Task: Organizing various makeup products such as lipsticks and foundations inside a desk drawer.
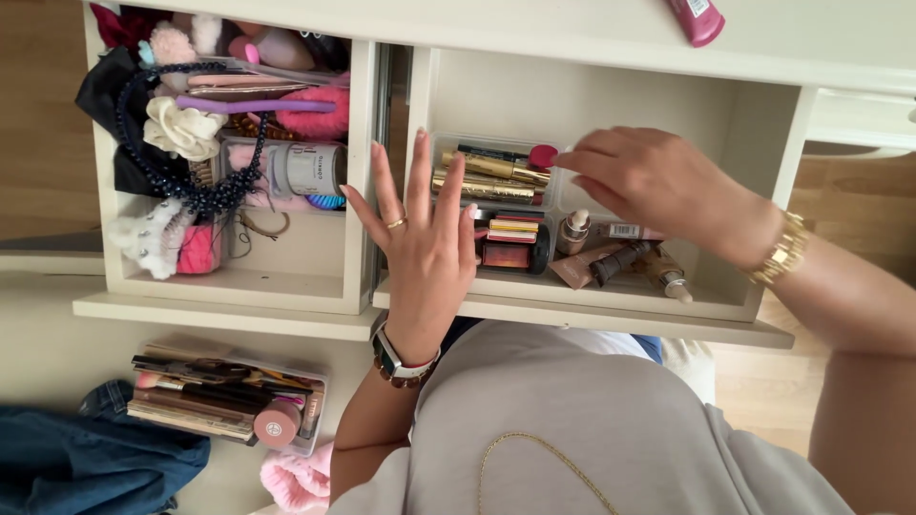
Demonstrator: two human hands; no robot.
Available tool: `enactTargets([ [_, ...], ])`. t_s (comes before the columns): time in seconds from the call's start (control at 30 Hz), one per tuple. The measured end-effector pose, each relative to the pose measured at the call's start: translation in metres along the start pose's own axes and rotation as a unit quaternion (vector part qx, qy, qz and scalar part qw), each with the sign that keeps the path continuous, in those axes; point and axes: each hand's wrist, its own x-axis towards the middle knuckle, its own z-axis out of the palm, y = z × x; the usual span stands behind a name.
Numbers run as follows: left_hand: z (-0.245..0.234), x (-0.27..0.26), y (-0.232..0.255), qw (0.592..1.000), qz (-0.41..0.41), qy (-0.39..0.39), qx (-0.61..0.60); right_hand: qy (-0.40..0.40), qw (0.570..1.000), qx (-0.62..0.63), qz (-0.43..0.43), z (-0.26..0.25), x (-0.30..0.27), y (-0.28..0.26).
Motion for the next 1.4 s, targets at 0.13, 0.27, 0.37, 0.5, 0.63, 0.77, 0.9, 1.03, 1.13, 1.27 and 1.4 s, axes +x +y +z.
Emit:
enactTargets([
  [0.13, -0.005, 0.002, 0.002, 1.0, 0.003, 0.0, -0.026, -0.022, 0.999, -0.01, -0.022, 0.026, 0.027, 0.005],
  [0.27, -0.005, 0.003, 0.001, 1.0, 0.001, -0.007, -0.017, -0.041, 0.999, 0.004, 0.003, 0.032, 0.04, -0.002],
  [0.37, -0.004, 0.004, -0.001, 1.0, 0.004, -0.014, -0.025, -0.12, 0.99, -0.049, 0.06, 0.03, 0.046, -0.006],
  [0.5, -0.001, 0.002, -0.003, 1.0, 0.01, -0.007, -0.024, -0.148, 0.985, -0.028, 0.085, 0.025, 0.046, -0.002],
  [0.63, -0.002, 0.002, -0.003, 0.999, 0.019, -0.016, -0.033, -0.124, 0.989, 0.003, 0.08, 0.024, 0.044, 0.01],
  [0.77, -0.002, 0.004, -0.003, 0.999, 0.014, -0.028, -0.042, -0.05, 0.998, -0.013, 0.022, 0.022, 0.042, 0.011],
  [0.9, -0.004, 0.006, -0.001, 0.999, 0.007, -0.036, -0.036, -0.031, 1.0, 0.0, -0.002, 0.022, 0.041, 0.015],
  [1.03, -0.003, 0.007, -0.001, 0.998, 0.01, -0.049, -0.039, -0.024, 1.0, 0.002, -0.006, 0.021, 0.038, 0.017],
  [1.13, -0.002, 0.005, -0.001, 0.998, 0.013, -0.053, -0.026, -0.015, 1.0, -0.006, 0.003, 0.02, 0.037, 0.015],
  [1.27, -0.003, 0.006, -0.001, 0.998, 0.018, -0.047, -0.024, -0.018, 1.0, -0.006, 0.004, 0.021, 0.034, 0.013],
  [1.4, -0.008, 0.009, 0.0, 0.998, 0.049, -0.036, -0.036, -0.002, 0.998, 0.055, 0.016, 0.027, 0.031, 0.019],
])
